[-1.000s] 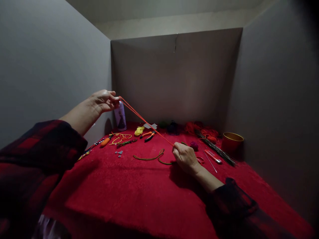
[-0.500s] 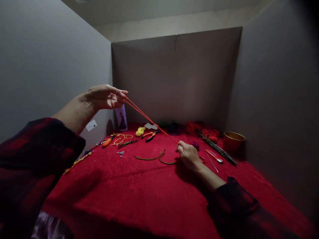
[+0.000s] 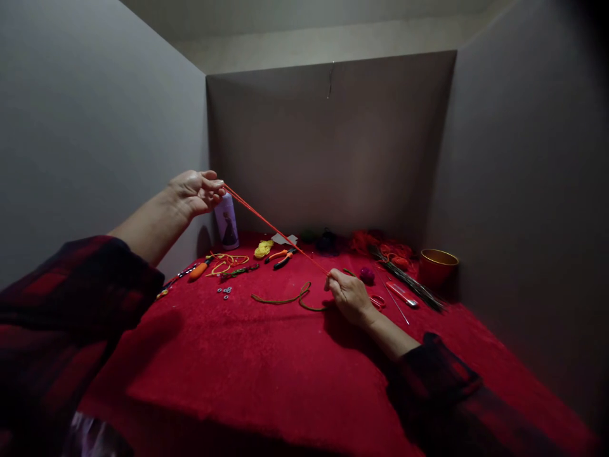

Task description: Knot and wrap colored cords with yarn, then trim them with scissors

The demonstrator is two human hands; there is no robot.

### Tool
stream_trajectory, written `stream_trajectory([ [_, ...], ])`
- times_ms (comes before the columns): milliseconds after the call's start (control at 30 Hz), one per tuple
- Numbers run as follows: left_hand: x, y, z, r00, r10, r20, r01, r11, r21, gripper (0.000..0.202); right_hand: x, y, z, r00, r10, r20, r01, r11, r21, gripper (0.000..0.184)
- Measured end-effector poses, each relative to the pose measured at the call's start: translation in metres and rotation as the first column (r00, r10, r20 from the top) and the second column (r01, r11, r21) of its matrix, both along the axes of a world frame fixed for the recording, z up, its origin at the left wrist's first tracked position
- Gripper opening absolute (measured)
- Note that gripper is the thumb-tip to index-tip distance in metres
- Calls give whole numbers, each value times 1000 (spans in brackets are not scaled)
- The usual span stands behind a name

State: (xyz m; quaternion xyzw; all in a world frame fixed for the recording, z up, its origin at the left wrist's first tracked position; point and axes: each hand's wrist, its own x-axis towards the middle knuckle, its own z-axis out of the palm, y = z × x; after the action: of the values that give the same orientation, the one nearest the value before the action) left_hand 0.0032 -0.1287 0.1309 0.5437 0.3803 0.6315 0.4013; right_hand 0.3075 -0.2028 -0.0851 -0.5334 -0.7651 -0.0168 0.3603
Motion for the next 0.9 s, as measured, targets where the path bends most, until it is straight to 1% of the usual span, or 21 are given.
stream_trajectory([
  [100,8,2,-4,997,-2,73,9,995,-99,23,0,1,-3,999,41,20,-41,999,5,24],
  [167,15,1,-2,993,0,116,12,995,-98,22,0,2,-4,997,65,38,-65,998,15,23],
  [267,28,-5,7,988,-20,154,33,996,-86,22,-1,1,-4,991,107,76,-110,993,34,21],
  [333,38,-14,14,980,-70,188,84,994,-70,23,-3,-2,-2,984,140,108,-145,988,46,19],
  [467,55,-41,25,935,-263,239,263,964,32,29,-11,-12,3,968,175,182,-191,979,74,12],
  [533,63,-55,31,917,-322,236,316,946,63,30,-15,-16,5,957,178,228,-206,973,106,10],
  [600,70,-67,36,907,-360,220,354,933,67,29,-17,-17,5,949,179,258,-218,967,132,11],
  [700,77,-82,41,893,-425,149,418,905,79,30,-18,-17,5,941,188,280,-229,966,121,11],
  [800,82,-92,41,879,-470,82,463,882,85,27,-17,-18,5,931,213,297,-244,967,72,13],
  [900,89,-101,34,885,-462,46,460,886,61,26,-16,-22,6,926,298,233,-320,945,61,20],
])
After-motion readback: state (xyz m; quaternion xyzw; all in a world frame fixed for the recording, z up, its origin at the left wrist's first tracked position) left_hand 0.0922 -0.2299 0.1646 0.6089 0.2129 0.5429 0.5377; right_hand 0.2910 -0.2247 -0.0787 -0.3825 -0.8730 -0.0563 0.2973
